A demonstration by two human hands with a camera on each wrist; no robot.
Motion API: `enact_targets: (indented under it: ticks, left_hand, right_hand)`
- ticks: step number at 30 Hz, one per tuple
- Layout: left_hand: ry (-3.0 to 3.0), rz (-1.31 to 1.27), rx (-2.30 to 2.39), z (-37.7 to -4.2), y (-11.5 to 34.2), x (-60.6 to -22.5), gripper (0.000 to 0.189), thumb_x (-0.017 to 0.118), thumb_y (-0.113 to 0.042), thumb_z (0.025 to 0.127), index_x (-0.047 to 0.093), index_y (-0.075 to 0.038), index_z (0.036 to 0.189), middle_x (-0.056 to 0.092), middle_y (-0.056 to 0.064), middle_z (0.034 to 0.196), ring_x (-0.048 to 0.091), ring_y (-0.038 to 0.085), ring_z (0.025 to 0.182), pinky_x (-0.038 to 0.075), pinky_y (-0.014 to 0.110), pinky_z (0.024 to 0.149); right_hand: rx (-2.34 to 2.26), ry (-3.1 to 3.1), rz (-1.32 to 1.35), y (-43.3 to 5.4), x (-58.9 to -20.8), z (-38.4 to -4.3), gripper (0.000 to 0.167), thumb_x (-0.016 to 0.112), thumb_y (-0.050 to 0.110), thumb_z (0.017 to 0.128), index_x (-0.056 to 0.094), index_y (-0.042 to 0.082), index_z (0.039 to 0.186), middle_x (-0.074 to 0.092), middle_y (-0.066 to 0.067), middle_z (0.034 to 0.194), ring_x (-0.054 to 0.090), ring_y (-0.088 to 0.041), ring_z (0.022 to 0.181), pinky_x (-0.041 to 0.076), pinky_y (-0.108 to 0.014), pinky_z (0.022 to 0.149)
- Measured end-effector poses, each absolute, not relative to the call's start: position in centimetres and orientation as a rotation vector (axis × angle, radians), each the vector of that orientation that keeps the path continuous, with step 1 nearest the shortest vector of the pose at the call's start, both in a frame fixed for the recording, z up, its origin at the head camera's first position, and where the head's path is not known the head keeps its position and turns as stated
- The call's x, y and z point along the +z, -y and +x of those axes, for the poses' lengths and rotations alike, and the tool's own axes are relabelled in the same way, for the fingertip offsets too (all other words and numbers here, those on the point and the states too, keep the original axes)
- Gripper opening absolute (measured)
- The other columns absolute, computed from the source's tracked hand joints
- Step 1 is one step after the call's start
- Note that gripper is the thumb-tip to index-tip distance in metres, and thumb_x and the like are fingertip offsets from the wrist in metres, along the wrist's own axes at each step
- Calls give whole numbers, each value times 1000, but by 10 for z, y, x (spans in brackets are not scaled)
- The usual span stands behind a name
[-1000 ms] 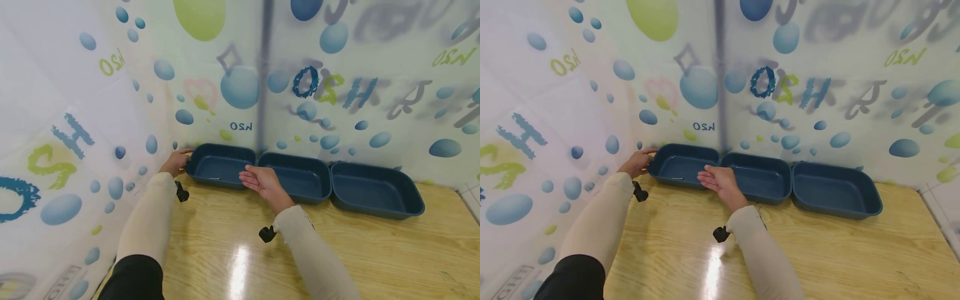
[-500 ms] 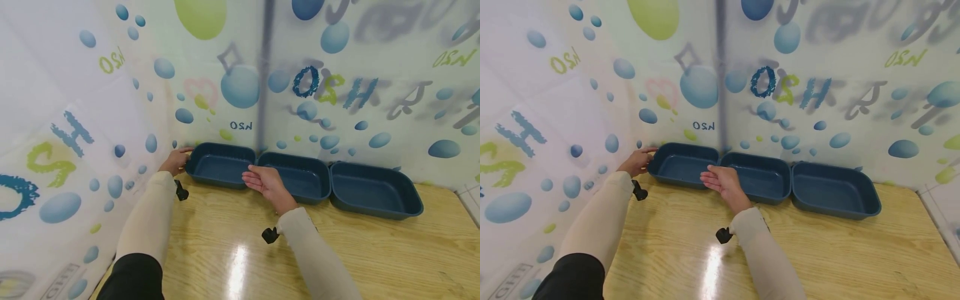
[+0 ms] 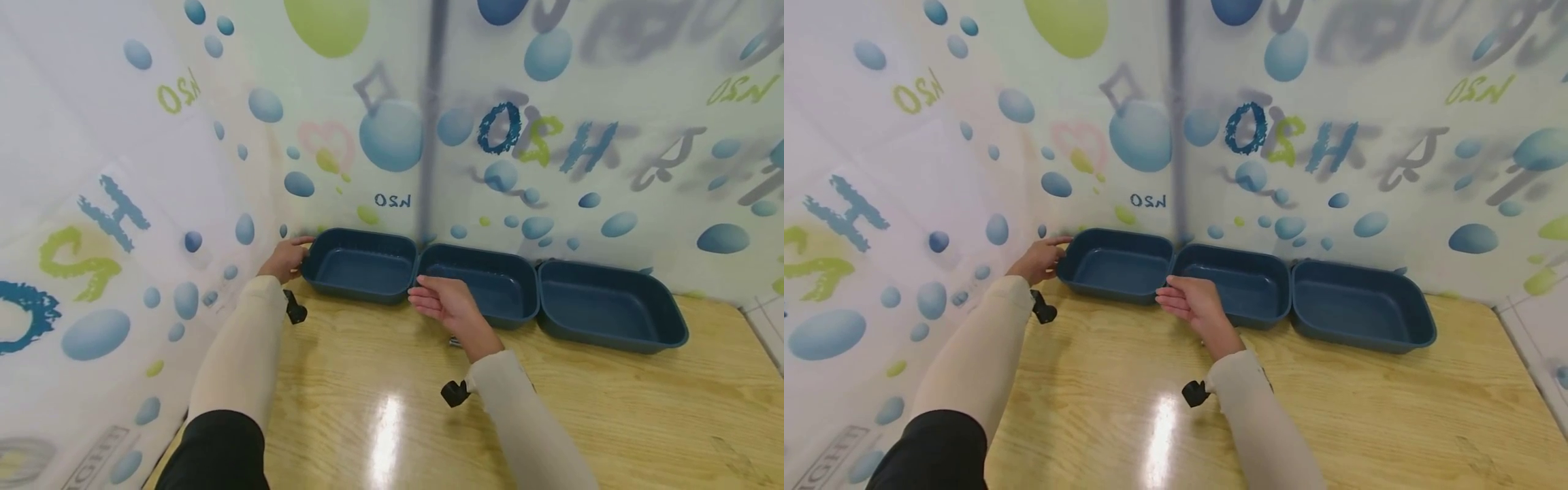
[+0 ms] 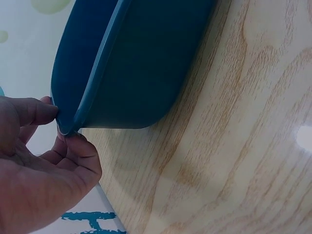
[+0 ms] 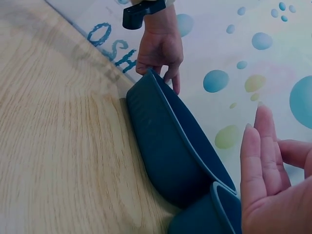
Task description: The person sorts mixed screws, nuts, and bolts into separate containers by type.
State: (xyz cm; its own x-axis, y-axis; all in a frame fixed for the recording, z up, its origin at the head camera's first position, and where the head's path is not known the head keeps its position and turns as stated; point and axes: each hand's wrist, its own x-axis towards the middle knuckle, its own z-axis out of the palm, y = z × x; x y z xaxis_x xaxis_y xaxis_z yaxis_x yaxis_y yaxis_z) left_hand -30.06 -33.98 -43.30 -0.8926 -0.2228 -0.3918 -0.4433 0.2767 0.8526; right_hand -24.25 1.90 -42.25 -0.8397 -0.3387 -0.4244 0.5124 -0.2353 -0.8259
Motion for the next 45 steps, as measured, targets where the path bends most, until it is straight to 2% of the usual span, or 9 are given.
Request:
enact_targets:
  ticks: [2,9,21,29,36,45]
  left_hand:
    - [-2348,-623,1667,-300,339,-433,60,41,0,92,42,-18,149,37,-6,61,36,14,59,36,31,61]
    - [-2356,-615,1666,-299,339,-434,60,41,0,92,42,-18,149,38,-6,61,35,14,58,36,32,61]
    - [-2348,-595,1688,-303,339,-434,60,40,0,92,43,-19,149,35,-7,57,31,13,55,35,32,59]
    - [-2349,-613,1683,-298,338,-432,58,40,-1,94,43,-18,149,35,-6,59,32,14,56,35,32,59]
    - [-2358,-623,1668,-297,338,-431,58,40,0,93,43,-17,149,39,-3,66,38,15,62,38,32,62]
    - [-2349,-615,1682,-300,338,-432,58,40,-1,93,43,-17,148,33,-7,58,31,13,57,35,30,57]
  right_hand:
    - [-2105,-1491,212,-23,-424,-240,44,61,16,96,53,-3,135,73,-4,77,72,-14,71,57,-29,71]
    - [-2118,-1516,179,-39,-428,-228,40,61,16,96,56,-4,130,73,-3,78,72,-13,71,57,-28,72]
    - [-2078,-1525,152,-68,-439,-210,51,55,18,100,40,-5,144,73,0,75,70,-9,66,57,-24,65]
    - [-2033,-1578,242,-79,-458,-202,48,56,16,99,45,-2,142,72,-1,76,70,-10,65,57,-26,65]
    - [-1971,-1647,262,-89,-475,-194,46,57,12,98,46,-3,140,73,-4,78,70,-10,64,57,-26,62]
    - [-1927,-1678,278,-92,-492,-194,41,56,10,98,50,-1,137,73,-3,78,69,-10,62,56,-27,60]
